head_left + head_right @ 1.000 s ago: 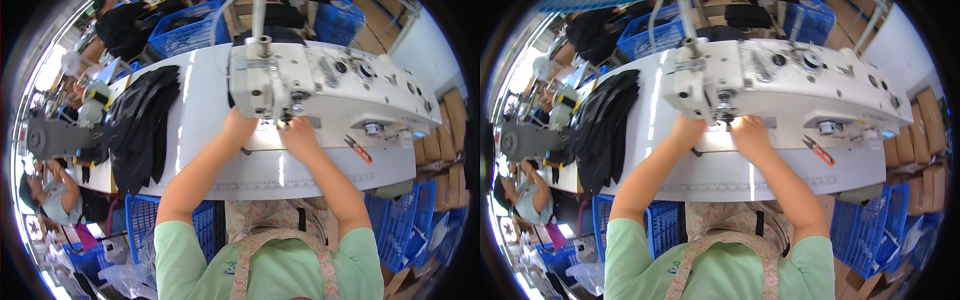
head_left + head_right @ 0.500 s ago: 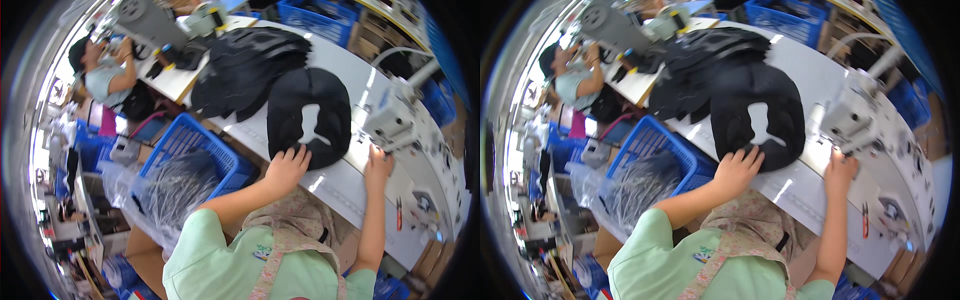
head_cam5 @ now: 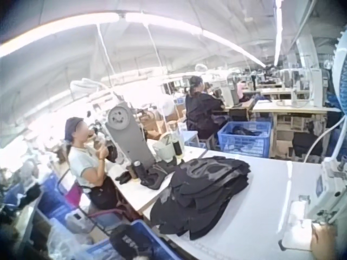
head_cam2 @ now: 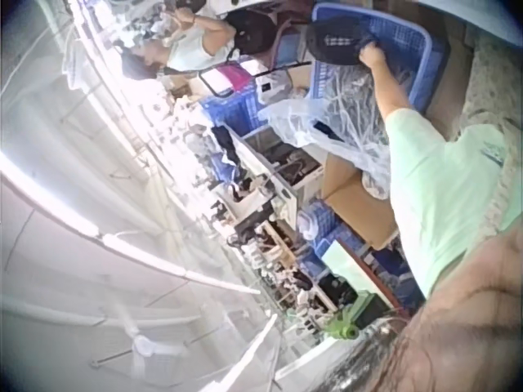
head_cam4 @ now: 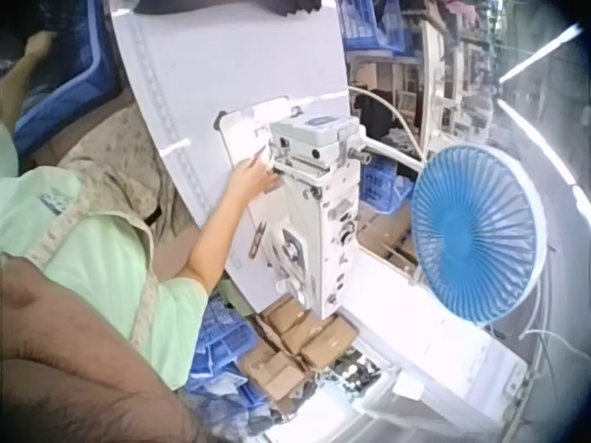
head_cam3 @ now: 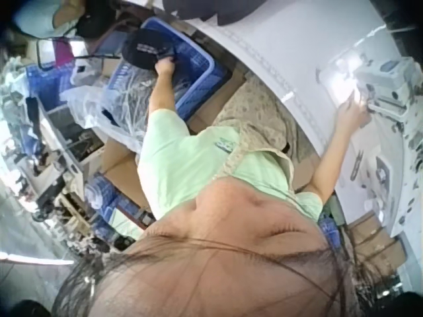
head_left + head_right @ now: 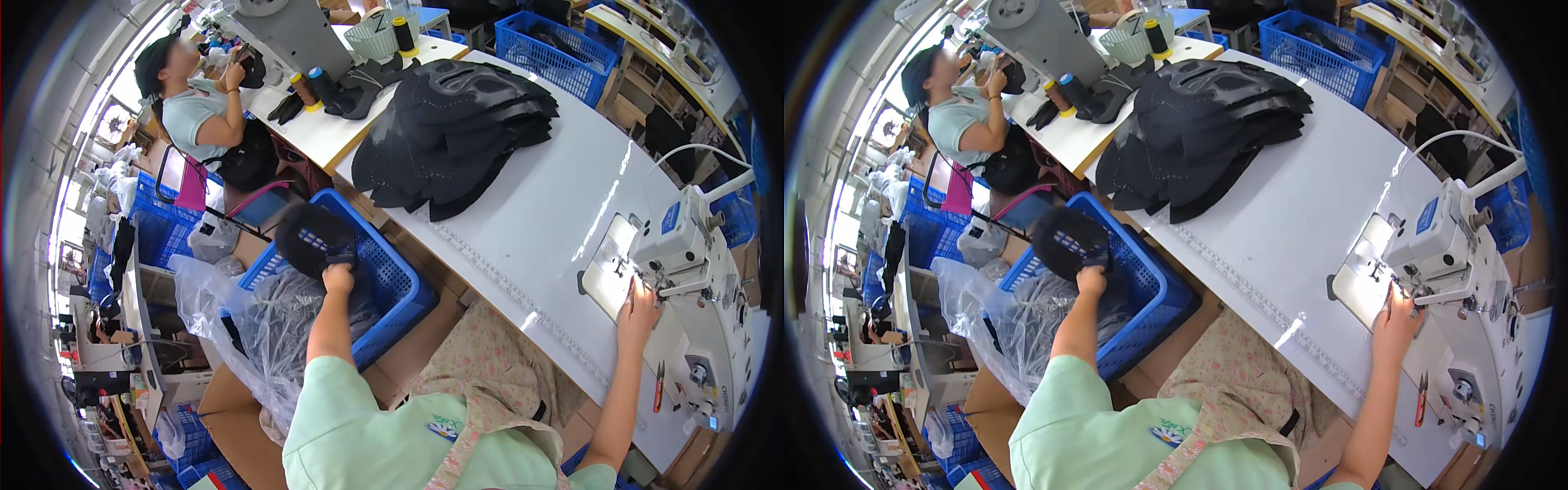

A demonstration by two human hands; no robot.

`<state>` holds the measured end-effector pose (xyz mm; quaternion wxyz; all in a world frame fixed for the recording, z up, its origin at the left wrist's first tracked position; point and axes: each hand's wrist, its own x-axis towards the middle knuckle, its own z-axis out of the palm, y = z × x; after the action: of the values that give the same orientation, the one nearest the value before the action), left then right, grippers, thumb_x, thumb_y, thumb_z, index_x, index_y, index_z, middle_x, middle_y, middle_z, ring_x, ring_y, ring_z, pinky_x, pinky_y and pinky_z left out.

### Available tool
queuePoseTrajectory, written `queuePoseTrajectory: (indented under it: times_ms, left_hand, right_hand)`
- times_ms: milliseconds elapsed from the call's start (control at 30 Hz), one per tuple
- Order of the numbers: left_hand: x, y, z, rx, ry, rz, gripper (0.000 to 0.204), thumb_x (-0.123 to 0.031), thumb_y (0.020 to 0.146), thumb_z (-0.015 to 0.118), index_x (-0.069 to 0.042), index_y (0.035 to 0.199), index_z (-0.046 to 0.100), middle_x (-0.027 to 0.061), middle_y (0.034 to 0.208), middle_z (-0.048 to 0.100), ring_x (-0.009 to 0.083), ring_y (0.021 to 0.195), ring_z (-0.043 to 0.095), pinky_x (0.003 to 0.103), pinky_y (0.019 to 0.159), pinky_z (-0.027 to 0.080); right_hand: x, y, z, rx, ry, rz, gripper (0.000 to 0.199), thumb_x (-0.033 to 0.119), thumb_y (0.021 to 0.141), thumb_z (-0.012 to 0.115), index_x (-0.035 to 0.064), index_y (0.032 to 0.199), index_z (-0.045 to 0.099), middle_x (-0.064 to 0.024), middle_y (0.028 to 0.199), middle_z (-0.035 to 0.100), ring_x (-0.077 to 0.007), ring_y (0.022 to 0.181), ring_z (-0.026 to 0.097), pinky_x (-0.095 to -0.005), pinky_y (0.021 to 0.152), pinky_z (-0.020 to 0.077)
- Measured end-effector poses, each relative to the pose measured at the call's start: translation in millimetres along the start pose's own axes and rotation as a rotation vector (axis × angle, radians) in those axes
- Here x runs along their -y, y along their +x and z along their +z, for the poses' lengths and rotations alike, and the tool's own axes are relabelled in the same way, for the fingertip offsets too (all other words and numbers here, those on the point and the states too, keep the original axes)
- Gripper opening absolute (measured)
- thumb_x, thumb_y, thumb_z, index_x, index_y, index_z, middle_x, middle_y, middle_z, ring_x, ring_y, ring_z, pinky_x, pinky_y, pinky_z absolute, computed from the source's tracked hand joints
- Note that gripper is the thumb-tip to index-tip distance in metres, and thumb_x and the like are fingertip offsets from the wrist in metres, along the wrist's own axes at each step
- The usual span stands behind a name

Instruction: The person takes black fabric pieces out of a plastic bag, stacks them on the table, and sews the pieces using a sewing machine.

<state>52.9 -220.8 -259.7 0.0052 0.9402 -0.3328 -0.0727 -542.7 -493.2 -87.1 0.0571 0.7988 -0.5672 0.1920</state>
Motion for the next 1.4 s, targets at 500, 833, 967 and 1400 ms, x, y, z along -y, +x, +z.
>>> queuePoseTrajectory:
  times_ms: [500,833,967,1400]
  left_hand:
    - [-13,26,60,0.412,0.011,0.102,0.039,-0.013,0.079,0.050,-0.016,0.115,0.066,0.0089,0.119,0.062,0.0245,0.119,0.054,0.044,0.109,0.026]
    - [-32,11,34,0.501,-0.044,-0.103,0.050,-0.015,0.078,0.052,-0.024,0.127,0.056,0.0074,0.136,0.050,0.0273,0.130,0.042,0.063,0.107,0.019]
    - [-18,12,1,0.198,-0.204,-0.108,0.039,-0.015,0.081,0.052,-0.018,0.118,0.061,0.0134,0.124,0.058,0.0293,0.121,0.051,0.055,0.102,0.033]
    - [-243,157,-282,-0.149,-1.025,0.208,0.063,-0.044,0.078,0.068,0.008,0.112,0.061,0.0198,0.110,0.064,0.0274,0.105,0.060,0.034,0.089,0.044]
  right_hand:
    - [-2,-5,-2,0.009,-0.049,0.016,0.025,0.012,0.084,0.053,0.0059,0.108,0.058,-0.0174,0.110,0.058,-0.0332,0.111,0.049,-0.0537,0.106,0.0250]
    - [-8,-4,0,-0.024,0.009,0.009,0.024,0.015,0.084,0.055,0.0044,0.105,0.058,-0.0230,0.105,0.057,-0.0434,0.106,0.045,-0.0549,0.101,0.0307]
    - [-5,0,5,-0.031,-0.025,-0.029,0.023,0.017,0.084,0.054,0.0041,0.103,0.058,-0.0256,0.104,0.056,-0.0435,0.106,0.045,-0.0554,0.101,0.0306]
    - [0,-1,3,-0.140,-0.013,-0.026,0.019,0.017,0.082,0.057,0.0038,0.094,0.061,-0.0188,0.092,0.055,-0.0357,0.100,0.048,-0.0529,0.099,0.0323]
